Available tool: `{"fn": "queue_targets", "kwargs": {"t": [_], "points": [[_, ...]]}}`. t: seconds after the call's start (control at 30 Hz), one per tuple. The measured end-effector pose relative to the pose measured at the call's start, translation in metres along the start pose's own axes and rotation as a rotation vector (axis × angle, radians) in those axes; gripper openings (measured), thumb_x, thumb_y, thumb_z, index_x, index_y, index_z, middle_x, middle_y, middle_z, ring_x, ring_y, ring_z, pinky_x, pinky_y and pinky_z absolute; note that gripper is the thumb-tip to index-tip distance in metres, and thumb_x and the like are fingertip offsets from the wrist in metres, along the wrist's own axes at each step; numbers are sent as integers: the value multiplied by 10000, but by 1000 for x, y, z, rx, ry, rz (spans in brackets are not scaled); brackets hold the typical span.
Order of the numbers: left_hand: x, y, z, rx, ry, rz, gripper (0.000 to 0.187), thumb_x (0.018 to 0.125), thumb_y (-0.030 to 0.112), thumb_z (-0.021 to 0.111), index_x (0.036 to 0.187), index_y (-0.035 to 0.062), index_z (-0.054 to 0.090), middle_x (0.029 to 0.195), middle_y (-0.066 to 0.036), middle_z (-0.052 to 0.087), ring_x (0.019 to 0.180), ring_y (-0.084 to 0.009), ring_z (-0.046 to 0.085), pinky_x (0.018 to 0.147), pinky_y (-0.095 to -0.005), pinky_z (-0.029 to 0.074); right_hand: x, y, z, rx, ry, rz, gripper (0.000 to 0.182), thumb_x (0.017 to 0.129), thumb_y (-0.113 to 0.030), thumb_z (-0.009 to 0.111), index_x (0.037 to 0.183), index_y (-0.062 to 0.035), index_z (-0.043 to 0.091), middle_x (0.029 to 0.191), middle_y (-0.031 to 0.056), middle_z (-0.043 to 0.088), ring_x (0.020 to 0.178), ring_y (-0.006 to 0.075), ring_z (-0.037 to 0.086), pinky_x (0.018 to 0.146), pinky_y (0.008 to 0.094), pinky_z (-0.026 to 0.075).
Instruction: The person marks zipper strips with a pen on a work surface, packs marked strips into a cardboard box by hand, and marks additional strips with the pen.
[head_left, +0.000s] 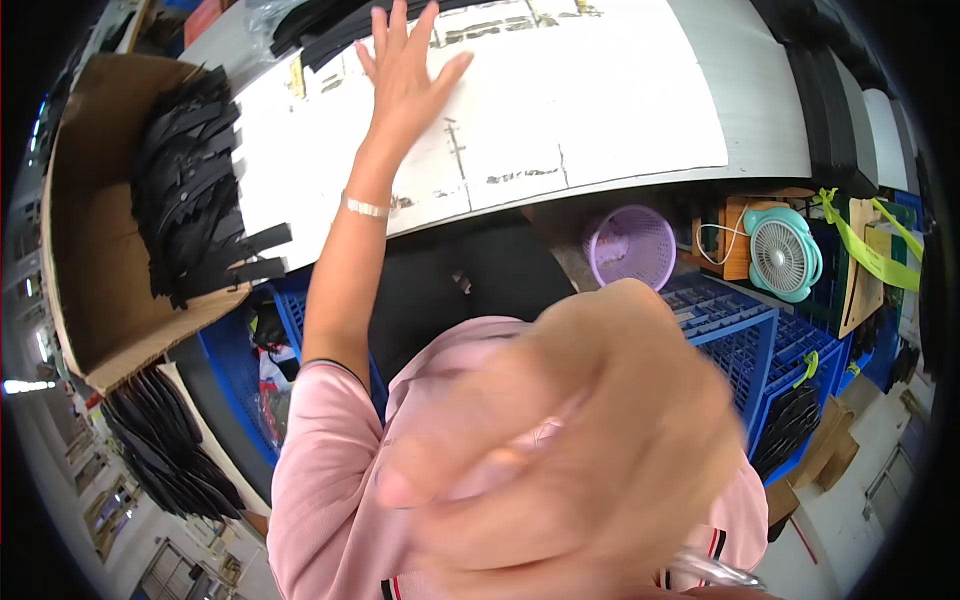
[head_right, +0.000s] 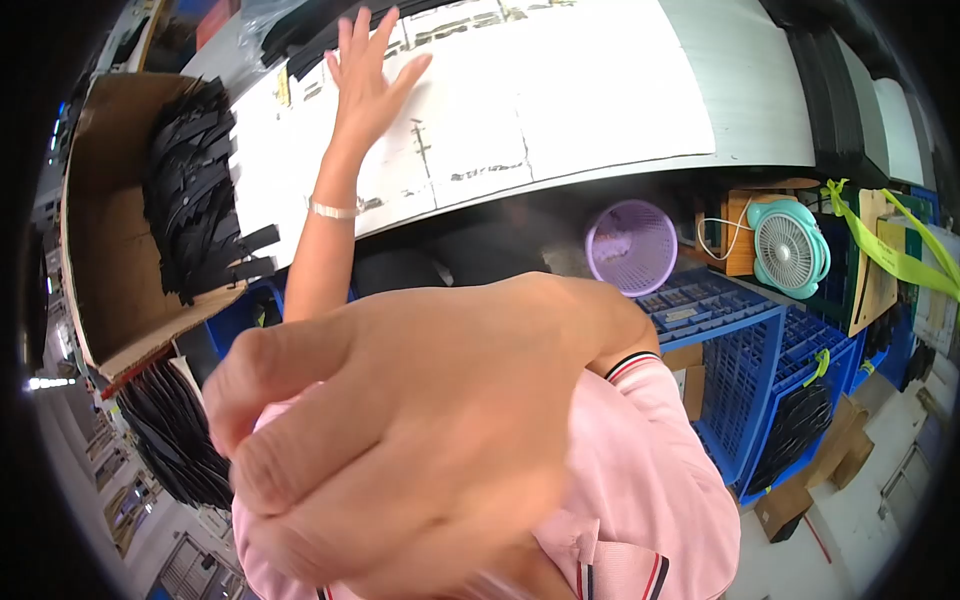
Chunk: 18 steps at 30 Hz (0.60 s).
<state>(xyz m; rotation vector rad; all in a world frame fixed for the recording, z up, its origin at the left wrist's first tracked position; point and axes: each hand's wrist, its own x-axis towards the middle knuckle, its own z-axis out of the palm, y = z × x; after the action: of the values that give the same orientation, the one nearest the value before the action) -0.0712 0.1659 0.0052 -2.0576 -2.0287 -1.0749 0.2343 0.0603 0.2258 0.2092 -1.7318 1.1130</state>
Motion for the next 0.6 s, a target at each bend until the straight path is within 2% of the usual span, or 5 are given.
{"fn": "queue_targets", "kwargs": {"t": [0.13, 0.3, 0.43, 0.47, 0.6], "points": [[-80, 8, -67, 15, -20, -266, 574, 915, 341, 708, 1424, 122, 560, 1609, -223, 313, 1543, -392, 131, 1210, -610, 24, 14, 0, 28, -33, -80, 30, 101, 845, -55, 688, 923, -26, 747, 947, 96, 742, 837, 184, 698, 786, 273, 556], [-166, -23, -123, 248, 328, -618, 593, 908, 360, 721, 1415, 104, 552, 1590, -199, 359, 1520, -394, 221, 1209, -597, 108, 33, 8, 57, -35, -187, 7, 107, 842, -51, 696, 927, -28, 755, 955, 93, 750, 846, 181, 707, 785, 265, 562], [-202, -50, -143, 333, 598, -864, 764, 894, 358, 737, 1495, 30, 401, 1604, -320, 208, 1516, -486, 103, 1205, -602, 117, 43, 12, 82, 4, -274, -31, 111, 839, -49, 703, 931, -29, 762, 962, 91, 756, 853, 178, 714, 784, 259, 566], [-206, -57, -148, 277, 595, -934, 866, 883, 326, 740, 1548, 18, 278, 1614, -360, 70, 1520, -499, 17, 1197, -635, 61, 44, 15, 87, 11, -297, -43, 113, 838, -48, 705, 932, -30, 764, 964, 91, 758, 855, 177, 716, 784, 257, 567], [-188, -84, -170, -10, 1026, -1084, 933, 904, 342, 717, 1559, -54, 183, 1622, -366, -19, 1540, -440, -9, 1241, -436, 97, 51, 43, 95, 63, -412, -139, 103, 818, -19, 703, 915, -11, 738, 938, 107, 737, 744, 183, 685, 720, 334, 582]]}}
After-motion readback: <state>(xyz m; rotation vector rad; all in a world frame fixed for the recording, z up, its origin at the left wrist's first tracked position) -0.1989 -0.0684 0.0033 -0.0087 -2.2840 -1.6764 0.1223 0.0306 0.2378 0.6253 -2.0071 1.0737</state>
